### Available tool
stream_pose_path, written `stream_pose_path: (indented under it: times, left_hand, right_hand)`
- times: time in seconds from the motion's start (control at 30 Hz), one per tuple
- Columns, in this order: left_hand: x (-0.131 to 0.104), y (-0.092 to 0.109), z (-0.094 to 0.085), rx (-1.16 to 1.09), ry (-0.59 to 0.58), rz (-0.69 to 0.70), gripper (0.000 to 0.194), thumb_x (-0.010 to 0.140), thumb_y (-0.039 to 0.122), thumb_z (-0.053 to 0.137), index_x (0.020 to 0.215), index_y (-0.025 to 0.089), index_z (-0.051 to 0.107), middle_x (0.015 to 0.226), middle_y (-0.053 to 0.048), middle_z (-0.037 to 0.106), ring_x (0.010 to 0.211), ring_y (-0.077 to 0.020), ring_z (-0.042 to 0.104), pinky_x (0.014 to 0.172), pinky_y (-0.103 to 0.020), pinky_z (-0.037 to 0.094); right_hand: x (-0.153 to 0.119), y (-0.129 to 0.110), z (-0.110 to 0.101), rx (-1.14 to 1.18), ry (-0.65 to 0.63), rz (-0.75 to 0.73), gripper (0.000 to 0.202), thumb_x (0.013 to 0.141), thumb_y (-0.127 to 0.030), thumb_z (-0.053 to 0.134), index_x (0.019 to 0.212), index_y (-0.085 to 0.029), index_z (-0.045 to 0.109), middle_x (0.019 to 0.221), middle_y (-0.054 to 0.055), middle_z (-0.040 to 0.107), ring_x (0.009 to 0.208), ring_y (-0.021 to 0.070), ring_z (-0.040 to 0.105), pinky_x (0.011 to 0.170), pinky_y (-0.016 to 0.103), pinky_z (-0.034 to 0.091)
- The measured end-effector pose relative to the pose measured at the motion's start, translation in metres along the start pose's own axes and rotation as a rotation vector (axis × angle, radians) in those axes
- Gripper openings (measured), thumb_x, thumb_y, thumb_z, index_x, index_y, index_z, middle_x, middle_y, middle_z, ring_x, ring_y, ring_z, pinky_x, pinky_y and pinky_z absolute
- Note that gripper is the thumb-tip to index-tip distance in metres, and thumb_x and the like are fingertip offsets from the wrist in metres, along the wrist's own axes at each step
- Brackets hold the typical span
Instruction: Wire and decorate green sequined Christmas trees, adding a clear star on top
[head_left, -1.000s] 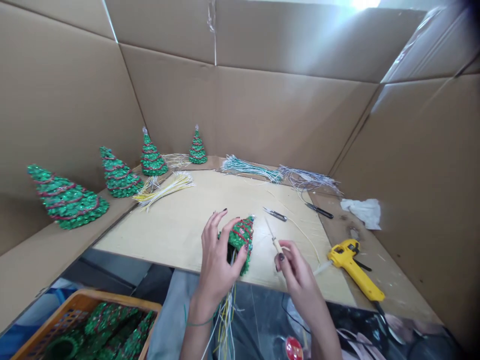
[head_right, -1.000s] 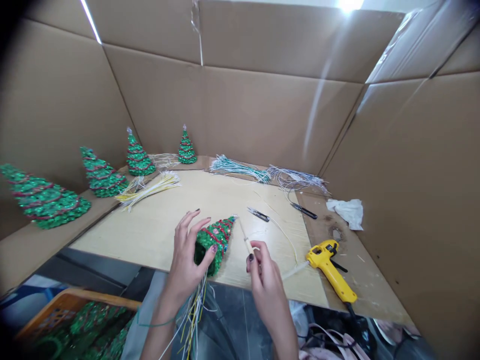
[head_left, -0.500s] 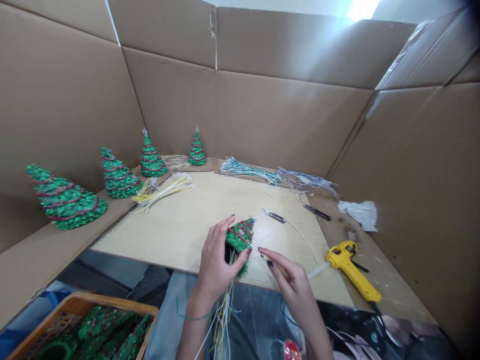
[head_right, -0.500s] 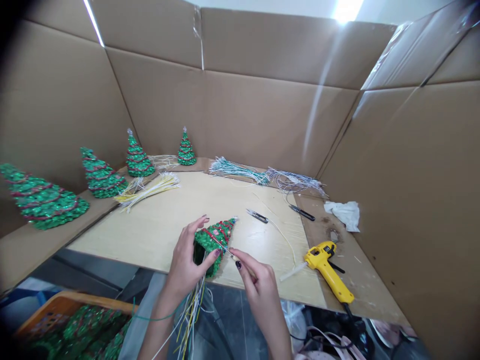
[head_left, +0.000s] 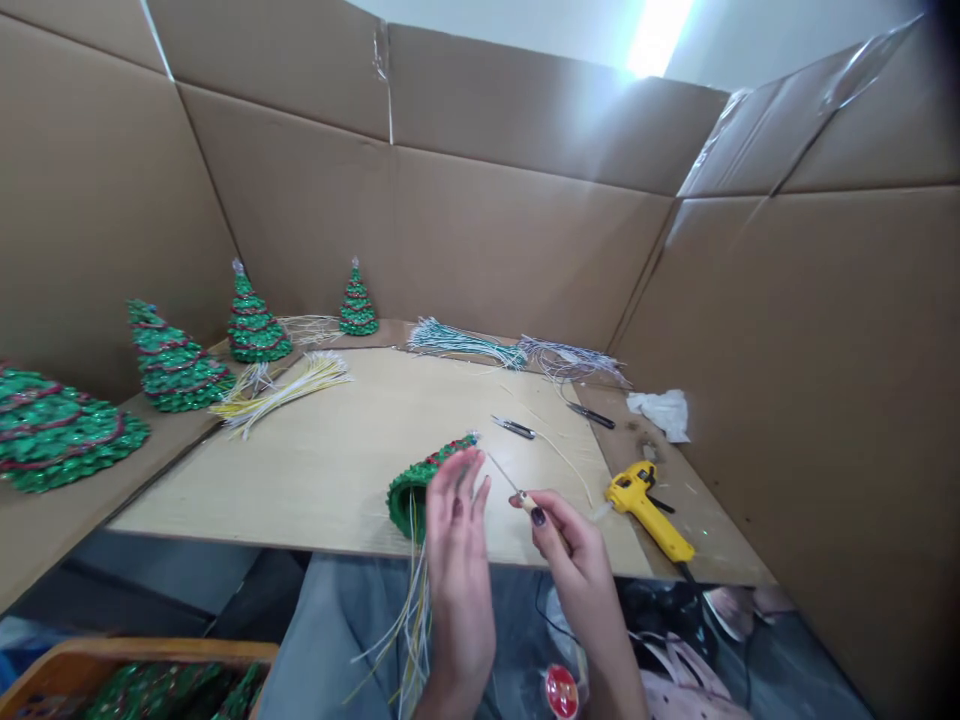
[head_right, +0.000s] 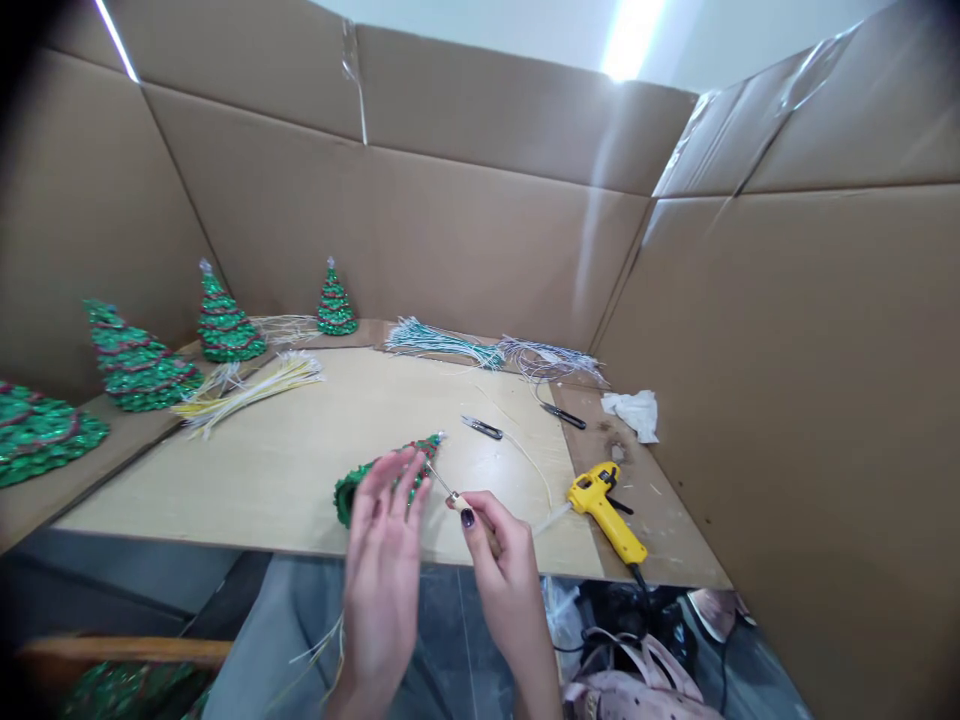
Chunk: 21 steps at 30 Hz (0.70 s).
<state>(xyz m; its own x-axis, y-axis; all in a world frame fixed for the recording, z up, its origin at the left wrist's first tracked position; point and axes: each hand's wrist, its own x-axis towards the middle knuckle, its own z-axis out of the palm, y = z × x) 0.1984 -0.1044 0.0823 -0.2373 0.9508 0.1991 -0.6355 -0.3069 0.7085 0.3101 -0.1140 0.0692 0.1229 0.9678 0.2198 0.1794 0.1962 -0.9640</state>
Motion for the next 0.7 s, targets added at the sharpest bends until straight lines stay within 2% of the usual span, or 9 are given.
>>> stream_pose_path:
  times: [0.07, 0.13, 0.23, 0.3, 0.37, 0.43, 0.5, 0.6, 0.7]
  left_hand:
    - [-0.007, -0.019, 0.008, -0.132, 0.001, -0.239, 0.037, 0.097, 0.044, 0.057, 0.13, 0.029, 0.061, 0.146, -0.006, 0.059, 0.142, -0.0231, 0.049, 0.117, -0.036, 0.038]
    - [-0.011, -0.036, 0.01, -0.151, -0.097, -0.462, 0.051, 0.09, 0.059, 0.061, 0.127, 0.025, 0.065, 0.137, -0.01, 0.065, 0.138, -0.0277, 0.053, 0.116, -0.04, 0.04]
    - [-0.017, -0.053, 0.007, -0.066, -0.207, -0.63, 0.07, 0.076, 0.076, 0.065, 0.114, 0.017, 0.073, 0.121, -0.016, 0.072, 0.13, -0.0346, 0.058, 0.112, -0.045, 0.044]
    - [-0.02, -0.057, 0.005, 0.005, -0.213, -0.627, 0.072, 0.07, 0.078, 0.069, 0.106, 0.016, 0.075, 0.112, -0.016, 0.074, 0.122, -0.0354, 0.063, 0.107, -0.046, 0.047]
    - [-0.021, -0.055, 0.003, 0.076, -0.225, -0.589, 0.069, 0.071, 0.077, 0.071, 0.102, 0.016, 0.076, 0.106, -0.014, 0.075, 0.115, -0.0342, 0.066, 0.102, -0.045, 0.05]
    - [-0.019, -0.05, 0.003, 0.154, -0.257, -0.529, 0.063, 0.074, 0.073, 0.071, 0.1, 0.016, 0.076, 0.107, -0.013, 0.075, 0.113, -0.0322, 0.065, 0.099, -0.041, 0.052]
    - [-0.016, -0.043, 0.004, 0.218, -0.304, -0.454, 0.053, 0.079, 0.066, 0.071, 0.099, 0.018, 0.077, 0.108, -0.011, 0.075, 0.111, -0.0293, 0.065, 0.094, -0.036, 0.053]
    - [-0.009, -0.035, 0.004, 0.286, -0.385, -0.346, 0.036, 0.086, 0.053, 0.07, 0.092, 0.019, 0.077, 0.094, -0.008, 0.075, 0.094, -0.0247, 0.068, 0.084, -0.032, 0.053]
    - [-0.004, -0.03, 0.003, 0.355, -0.408, -0.261, 0.024, 0.087, 0.041, 0.069, 0.085, 0.018, 0.076, 0.084, -0.006, 0.073, 0.083, -0.0207, 0.066, 0.078, -0.028, 0.051]
  right_hand:
    - [-0.003, 0.0, -0.003, 0.093, 0.026, 0.026, 0.038, 0.094, -0.055, 0.06, 0.104, -0.021, 0.072, 0.078, 0.0, 0.062, 0.061, 0.012, 0.046, 0.055, 0.021, 0.04]
    - [-0.004, 0.0, -0.007, 0.165, 0.073, 0.05, 0.039, 0.089, -0.058, 0.066, 0.103, -0.021, 0.073, 0.082, 0.001, 0.061, 0.067, 0.0131, 0.05, 0.063, 0.022, 0.045]
    - [-0.006, -0.001, -0.014, 0.188, 0.114, 0.058, 0.038, 0.085, -0.057, 0.071, 0.098, -0.021, 0.073, 0.079, 0.0, 0.058, 0.071, 0.014, 0.052, 0.071, 0.023, 0.049]
    - [-0.008, -0.005, -0.017, 0.194, 0.098, 0.05, 0.036, 0.087, -0.055, 0.07, 0.097, -0.021, 0.072, 0.07, -0.003, 0.052, 0.063, 0.0121, 0.046, 0.064, 0.022, 0.047]
    - [-0.009, -0.01, -0.02, 0.206, 0.083, 0.049, 0.036, 0.089, -0.055, 0.068, 0.098, -0.02, 0.071, 0.065, -0.004, 0.048, 0.056, 0.0107, 0.04, 0.053, 0.02, 0.04]
    - [-0.01, -0.016, -0.022, 0.211, 0.079, 0.034, 0.037, 0.091, -0.055, 0.065, 0.099, -0.02, 0.07, 0.062, -0.004, 0.047, 0.054, 0.0104, 0.04, 0.05, 0.02, 0.037]
    - [-0.011, -0.02, -0.025, 0.219, 0.082, 0.01, 0.035, 0.093, -0.054, 0.063, 0.098, -0.02, 0.07, 0.06, -0.004, 0.048, 0.053, 0.0105, 0.042, 0.05, 0.02, 0.039]
    - [-0.012, -0.023, -0.03, 0.241, 0.087, -0.014, 0.032, 0.093, -0.052, 0.065, 0.098, -0.021, 0.069, 0.058, -0.005, 0.049, 0.052, 0.0099, 0.043, 0.05, 0.019, 0.04]
    - [-0.011, -0.023, -0.033, 0.268, 0.094, -0.025, 0.03, 0.091, -0.05, 0.068, 0.098, -0.021, 0.067, 0.059, -0.005, 0.052, 0.049, 0.0088, 0.042, 0.048, 0.019, 0.038]
